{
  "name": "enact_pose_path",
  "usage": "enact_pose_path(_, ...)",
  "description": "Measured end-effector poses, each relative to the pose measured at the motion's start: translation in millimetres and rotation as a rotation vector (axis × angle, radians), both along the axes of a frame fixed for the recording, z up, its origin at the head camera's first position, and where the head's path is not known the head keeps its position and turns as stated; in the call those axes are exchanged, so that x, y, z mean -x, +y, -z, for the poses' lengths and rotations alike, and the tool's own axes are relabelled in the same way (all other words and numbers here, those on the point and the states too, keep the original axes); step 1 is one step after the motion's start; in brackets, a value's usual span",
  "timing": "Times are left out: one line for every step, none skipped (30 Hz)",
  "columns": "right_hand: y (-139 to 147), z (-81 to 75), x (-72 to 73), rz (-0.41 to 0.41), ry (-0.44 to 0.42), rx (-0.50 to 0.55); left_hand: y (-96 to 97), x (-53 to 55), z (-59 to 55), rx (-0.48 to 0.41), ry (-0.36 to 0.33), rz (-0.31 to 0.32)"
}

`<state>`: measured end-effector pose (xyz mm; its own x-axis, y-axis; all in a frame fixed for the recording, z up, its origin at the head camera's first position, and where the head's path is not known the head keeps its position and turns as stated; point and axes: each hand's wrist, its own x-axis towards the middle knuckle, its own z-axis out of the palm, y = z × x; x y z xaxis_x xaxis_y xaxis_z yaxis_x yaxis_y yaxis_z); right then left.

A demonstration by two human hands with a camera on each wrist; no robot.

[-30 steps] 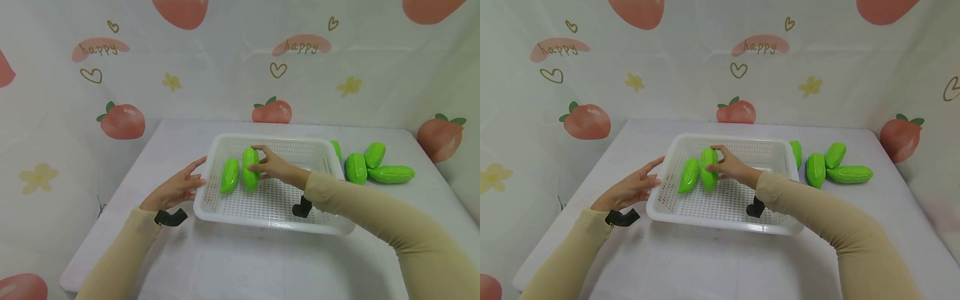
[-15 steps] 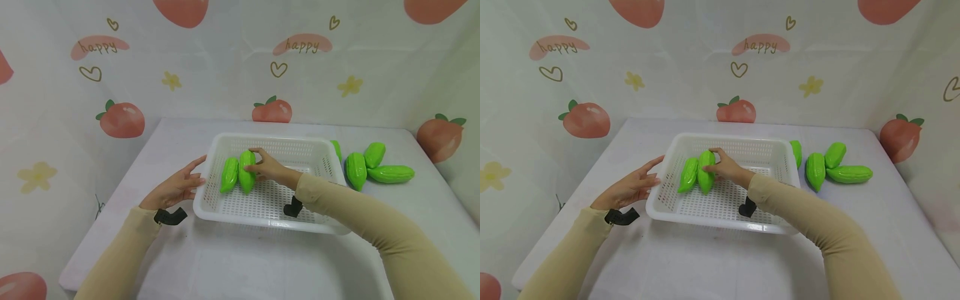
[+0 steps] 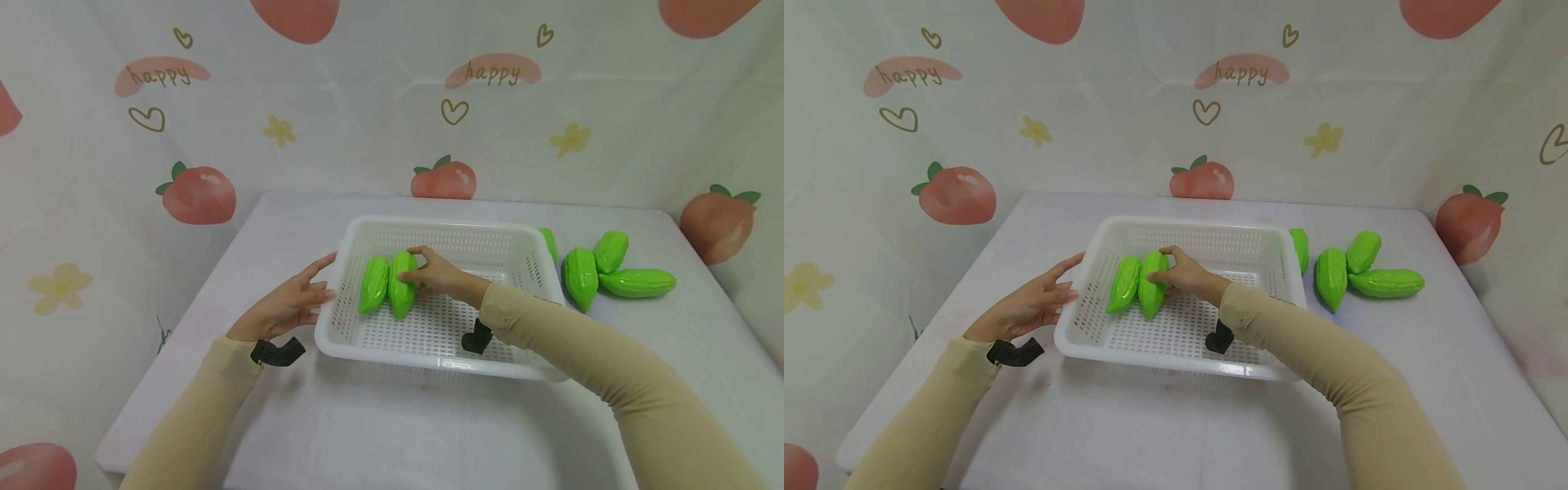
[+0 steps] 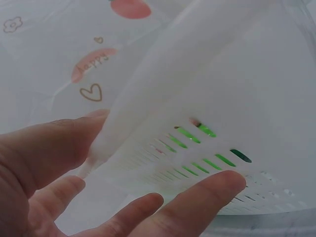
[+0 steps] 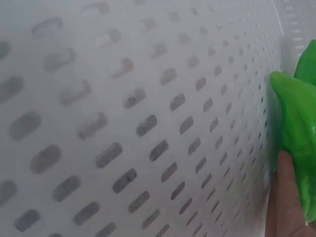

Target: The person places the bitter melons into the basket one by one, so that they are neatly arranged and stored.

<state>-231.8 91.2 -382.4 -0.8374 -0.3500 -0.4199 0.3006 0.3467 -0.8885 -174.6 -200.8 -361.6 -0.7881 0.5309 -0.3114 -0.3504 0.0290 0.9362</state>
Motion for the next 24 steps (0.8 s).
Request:
enact_pose_path(-0.1, 0.0, -0.1, -0.002, -0.001, -0.004, 0.0, 0.0, -0.1, -0.005, -0.002, 0.003)
enact_pose_path(-0.1, 0.0, -0.1, -0.002, -0.002, -0.004, -0.1, -0.2, -0.2, -0.009, -0.005, 0.003)
enact_pose_path(-0.2, 0.3, -0.1, -0.005, -0.001, -0.005, -0.3, -0.3, -0.5, -0.010, -0.004, 0.007)
enact_pose_path(-0.2, 0.3, 0.0, -0.005, -0.002, -0.007, -0.3, -0.4, -0.6, -0.013, -0.007, 0.006)
enact_pose_path(-0.3, 0.6, 0.1, -0.006, -0.003, -0.009, -0.3, -0.6, -1.0, -0.014, -0.008, 0.009)
enact_pose_path(-0.4, 0.8, 0.2, -0.006, -0.005, -0.011, -0.5, -0.8, -1.2, -0.014, -0.007, 0.010)
enact_pose_path(-0.4, 1.3, 0.5, -0.007, -0.006, -0.012, -0.5, -0.9, -1.3, -0.014, -0.008, 0.010)
enact_pose_path(-0.4, 1.8, 0.7, -0.006, -0.007, -0.015, -0.4, -1.1, -1.5, -0.015, -0.010, 0.008)
enact_pose_path(-0.3, 2.0, 0.9, -0.006, -0.008, -0.017, -0.2, -1.2, -1.5, -0.016, -0.010, 0.006)
enact_pose_path(-0.2, 2.6, 1.4, -0.006, -0.009, -0.019, -0.1, -1.3, -1.6, -0.014, -0.012, 0.004)
enact_pose_path(-0.2, 3.3, 1.8, -0.006, -0.010, -0.021, 0.0, -1.5, -1.8, -0.010, -0.012, 0.001)
enact_pose_path(-0.1, 3.7, 2.2, -0.007, -0.010, -0.023, 0.0, -1.5, -1.7, -0.008, -0.012, -0.002)
enact_pose_path(0.0, 4.2, 2.5, -0.008, -0.011, -0.023, 0.2, -1.6, -1.8, -0.006, -0.014, -0.006)
enact_pose_path(0.1, 4.6, 2.8, -0.010, -0.010, -0.023, 0.2, -1.7, -1.8, -0.004, -0.017, -0.010)
enact_pose_path(0.3, 4.8, 3.1, -0.011, -0.009, -0.019, 0.0, -1.7, -1.7, -0.001, -0.017, -0.011)
enact_pose_path(0.4, 5.3, 3.4, -0.013, -0.008, -0.014, -0.2, -1.7, -1.6, 0.001, -0.020, -0.014)
enact_pose_path(0.5, 5.3, 3.4, -0.016, -0.006, -0.008, -0.5, -1.4, -1.3, 0.000, -0.019, -0.012)
enact_pose_path(0.6, 5.4, 3.4, -0.019, -0.003, -0.002, -0.7, -1.2, -1.1, -0.003, -0.020, -0.011)
enact_pose_path(0.6, 5.5, 3.4, -0.021, 0.002, 0.003, -0.9, -1.0, -1.1, -0.003, -0.021, -0.009)
enact_pose_path(0.7, 5.4, 3.3, -0.025, 0.009, 0.004, -1.1, -0.8, -0.8, -0.004, -0.021, -0.010)
enact_pose_path(0.7, 5.2, 3.2, -0.029, 0.015, 0.006, -1.3, -0.6, -1.0, -0.006, -0.020, -0.008)
enact_pose_path(1.1, 5.7, 3.1, -0.035, 0.021, 0.005, -1.2, -0.3, -0.9, -0.007, -0.020, -0.006)
enact_pose_path(1.4, 5.8, 2.9, -0.038, 0.027, 0.002, -1.2, -0.1, -0.9, -0.009, -0.019, -0.004)
enact_pose_path(1.6, 6.1, 2.9, -0.042, 0.032, -0.001, -1.1, 0.1, -0.9, -0.011, -0.021, -0.005)
